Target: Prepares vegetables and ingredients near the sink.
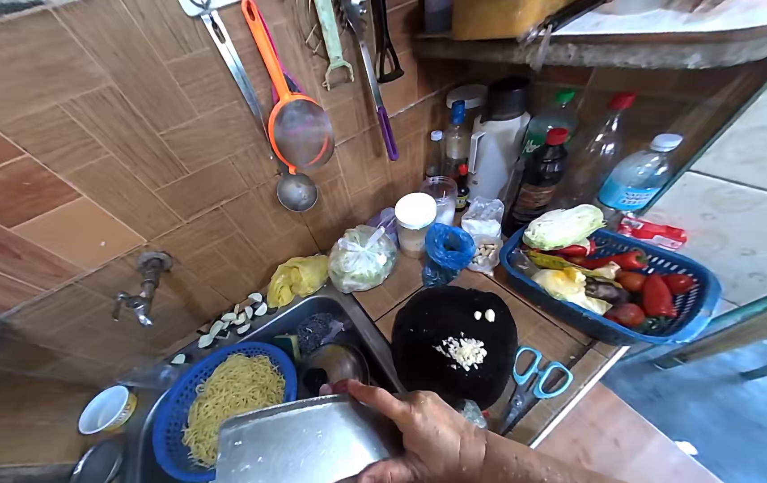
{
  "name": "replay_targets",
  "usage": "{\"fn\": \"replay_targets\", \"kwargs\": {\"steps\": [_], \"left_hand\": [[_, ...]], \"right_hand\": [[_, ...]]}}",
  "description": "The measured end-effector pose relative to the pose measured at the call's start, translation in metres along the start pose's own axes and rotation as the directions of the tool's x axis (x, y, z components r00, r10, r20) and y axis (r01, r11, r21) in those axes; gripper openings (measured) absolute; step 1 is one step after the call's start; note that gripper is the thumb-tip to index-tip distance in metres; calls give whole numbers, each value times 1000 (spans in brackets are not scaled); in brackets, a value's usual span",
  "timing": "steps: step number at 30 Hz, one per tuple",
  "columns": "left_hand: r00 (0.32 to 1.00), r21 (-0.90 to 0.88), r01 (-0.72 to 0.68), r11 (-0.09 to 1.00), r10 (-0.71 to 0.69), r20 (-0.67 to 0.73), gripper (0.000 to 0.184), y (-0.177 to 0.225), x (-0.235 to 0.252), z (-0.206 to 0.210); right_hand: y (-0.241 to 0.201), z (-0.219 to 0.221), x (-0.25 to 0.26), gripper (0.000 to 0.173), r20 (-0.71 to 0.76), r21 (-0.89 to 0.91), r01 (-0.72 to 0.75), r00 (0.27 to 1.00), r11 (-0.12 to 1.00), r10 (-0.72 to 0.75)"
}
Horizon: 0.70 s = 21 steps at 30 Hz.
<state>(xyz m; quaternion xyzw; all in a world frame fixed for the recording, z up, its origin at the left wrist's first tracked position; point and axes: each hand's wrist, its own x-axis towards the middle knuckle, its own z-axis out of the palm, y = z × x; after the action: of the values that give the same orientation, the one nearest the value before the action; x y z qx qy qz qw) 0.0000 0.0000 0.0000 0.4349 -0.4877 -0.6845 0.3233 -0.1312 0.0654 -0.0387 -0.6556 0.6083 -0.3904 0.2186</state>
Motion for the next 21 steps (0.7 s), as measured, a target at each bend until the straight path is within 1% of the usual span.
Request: {"fn": "replay_targets", "kwargs": {"steps": [2,4,5,6,7,8,9,10,11,13,16,18,19,21], "left_hand": [[1000,78,5,997,-5,0,28,-9,3,-8],[996,162,-64,985,72,-44,13,-28,8,-19],[996,146,-68,987,75,-40,14,-32,13,-20],[998,117,-65,991,67,-16,21,-33,18,-21],[998,108,-67,992,67,2,31,-34,21,-20],[997,118,-74,990,74,6,44,-35,25,-19],[997,139,-77,987,78,1,53,-35,28,-19],[996,172,-89,981,90,3,58,-36,31,-21],[994,206,-106,973,106,12,59,-38,33,-23],[986,253,-169,952,165,40,57,-40,33,-28],[953,264,-301,916,286,95,52,-40,31,-32],[934,259,-352,900,319,160,52,-46,37,-40],[937,252,-343,905,310,164,53,-50,40,-44],[957,267,-286,920,263,118,49,-51,43,-49]], "right_hand": [[1,-3,0,90,46,65,-65,997,996,62],[2,-6,2,86,94,202,-149,987,968,132],[4,-6,4,83,97,278,-164,985,946,142],[7,-5,5,81,95,353,-178,983,918,154],[7,-6,7,79,123,418,-227,974,879,193],[7,-9,8,76,170,475,-297,954,828,245],[8,-11,10,73,225,527,-367,930,767,290],[9,-13,11,70,282,571,-424,906,703,317],[11,-15,12,68,326,599,-463,886,653,330],[13,-17,13,66,367,626,-492,870,605,328],[16,-15,14,64,372,632,-494,869,597,326],[17,-16,14,67,384,626,-504,864,595,328],[16,-19,14,70,396,624,-518,855,585,335],[13,-26,12,79,423,633,-543,840,551,341]]}}
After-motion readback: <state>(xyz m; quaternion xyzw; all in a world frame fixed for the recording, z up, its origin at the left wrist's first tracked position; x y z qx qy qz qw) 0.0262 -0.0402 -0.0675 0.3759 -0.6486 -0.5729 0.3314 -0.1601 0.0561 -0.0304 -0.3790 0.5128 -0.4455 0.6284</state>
